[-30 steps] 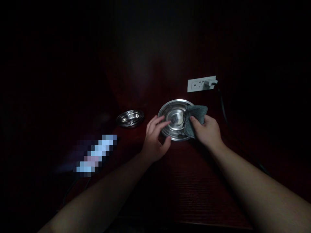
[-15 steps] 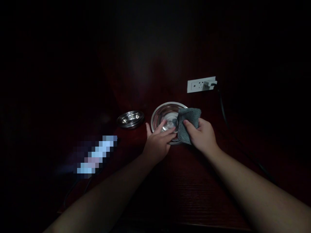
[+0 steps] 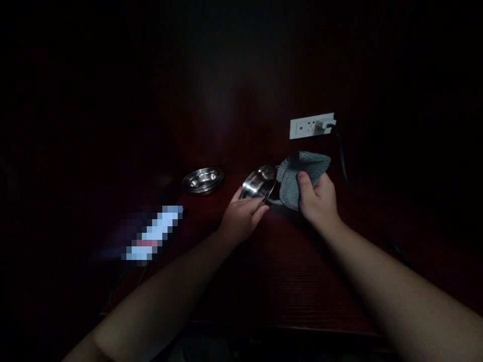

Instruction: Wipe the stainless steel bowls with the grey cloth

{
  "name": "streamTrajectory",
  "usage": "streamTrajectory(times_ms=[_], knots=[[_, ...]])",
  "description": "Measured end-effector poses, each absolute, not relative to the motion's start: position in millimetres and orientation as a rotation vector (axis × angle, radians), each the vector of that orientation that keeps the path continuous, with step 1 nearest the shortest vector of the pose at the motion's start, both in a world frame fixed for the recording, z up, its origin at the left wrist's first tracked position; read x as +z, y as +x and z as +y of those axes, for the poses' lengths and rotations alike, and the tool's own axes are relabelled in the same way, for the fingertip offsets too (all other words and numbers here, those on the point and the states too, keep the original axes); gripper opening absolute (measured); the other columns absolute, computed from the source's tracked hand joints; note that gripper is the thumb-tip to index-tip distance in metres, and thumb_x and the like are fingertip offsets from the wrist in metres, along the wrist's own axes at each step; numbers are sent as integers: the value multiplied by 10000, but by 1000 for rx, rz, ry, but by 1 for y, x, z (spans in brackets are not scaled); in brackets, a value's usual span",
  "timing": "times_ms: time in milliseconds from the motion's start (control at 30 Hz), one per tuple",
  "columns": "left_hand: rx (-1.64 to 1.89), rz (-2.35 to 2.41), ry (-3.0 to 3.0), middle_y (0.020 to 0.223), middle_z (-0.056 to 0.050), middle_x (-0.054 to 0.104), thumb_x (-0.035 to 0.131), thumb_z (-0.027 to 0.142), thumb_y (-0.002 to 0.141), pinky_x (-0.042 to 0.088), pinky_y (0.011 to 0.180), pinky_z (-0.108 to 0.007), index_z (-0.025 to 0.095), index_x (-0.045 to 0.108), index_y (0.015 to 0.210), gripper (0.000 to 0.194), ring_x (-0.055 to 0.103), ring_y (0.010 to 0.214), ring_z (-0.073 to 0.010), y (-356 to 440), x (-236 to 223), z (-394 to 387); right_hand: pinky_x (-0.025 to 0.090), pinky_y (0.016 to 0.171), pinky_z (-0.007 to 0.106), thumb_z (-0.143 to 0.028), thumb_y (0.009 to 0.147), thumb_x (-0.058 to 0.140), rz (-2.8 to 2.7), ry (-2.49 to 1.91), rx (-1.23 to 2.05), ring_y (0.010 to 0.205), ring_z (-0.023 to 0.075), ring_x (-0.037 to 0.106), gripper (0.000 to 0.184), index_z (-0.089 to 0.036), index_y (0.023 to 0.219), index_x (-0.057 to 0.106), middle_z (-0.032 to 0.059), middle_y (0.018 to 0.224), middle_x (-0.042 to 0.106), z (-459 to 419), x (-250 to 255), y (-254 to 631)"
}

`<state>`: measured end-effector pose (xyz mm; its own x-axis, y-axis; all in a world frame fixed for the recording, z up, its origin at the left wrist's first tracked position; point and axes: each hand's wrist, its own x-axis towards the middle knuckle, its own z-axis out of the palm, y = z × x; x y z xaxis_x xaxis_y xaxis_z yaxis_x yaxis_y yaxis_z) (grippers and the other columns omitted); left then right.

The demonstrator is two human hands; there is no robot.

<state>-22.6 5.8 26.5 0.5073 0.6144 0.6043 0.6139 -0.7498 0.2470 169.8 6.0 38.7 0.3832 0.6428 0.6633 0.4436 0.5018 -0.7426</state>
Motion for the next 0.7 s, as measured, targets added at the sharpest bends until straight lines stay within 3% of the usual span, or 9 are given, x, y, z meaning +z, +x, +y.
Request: streamTrajectory(times_ms=[67, 133, 267, 433, 567, 700], knots=[[1114, 1102, 2691, 831, -24, 705, 448, 345, 926, 417, 1006, -396, 190, 624, 865, 243, 649, 821, -151, -22, 29, 4, 480, 815, 403, -442, 843, 529, -1297, -1124, 147, 869, 248, 612, 281, -211, 986, 602, 90, 958, 656, 6, 39, 169], [1129, 1107, 2636, 825, -37, 686, 440, 357, 924, 490, 828, -330, 190, 602, 841, 248, 633, 794, -163, -22, 31, 1, 462, 887, 422, -429, 839, 527, -1388, -1106, 176, 938, 256, 607, 287, -210, 1008, 606, 93, 1015, 657, 5, 38, 166], [1145, 1109, 2543, 822, -45, 660, 426, 365, 922, 463, 676, -277, 189, 570, 848, 239, 609, 748, -162, -23, 35, -5, 438, 953, 432, -409, 828, 529, -1553, -981, 325, 1001, 263, 610, 234, -228, 908, 653, 70, 1057, 675, 1, 38, 159], [1157, 1064, 2444, 720, -19, 613, 402, 381, 927, 419, 618, -261, 193, 526, 764, 278, 556, 656, -138, -24, 34, -8, 478, 863, 397, -445, 788, 554, -1501, -919, 484, 890, 253, 624, 226, -244, 783, 658, 35, 875, 698, -2, 33, 155], [1224, 1000, 2388, 684, -12, 590, 339, 364, 947, 398, 604, -250, 195, 504, 733, 320, 531, 621, -122, -19, 33, -11, 490, 772, 366, -524, 802, 532, -1448, -935, 563, 790, 225, 603, 309, -229, 764, 617, 27, 818, 671, -5, 28, 149], [1249, 991, 2362, 652, -14, 562, 310, 377, 946, 396, 612, -259, 202, 496, 714, 345, 522, 615, -131, -14, 33, -14, 482, 790, 356, -654, 808, 460, -1366, -1044, 531, 835, 227, 606, 455, -225, 843, 610, 39, 860, 666, -7, 28, 143]])
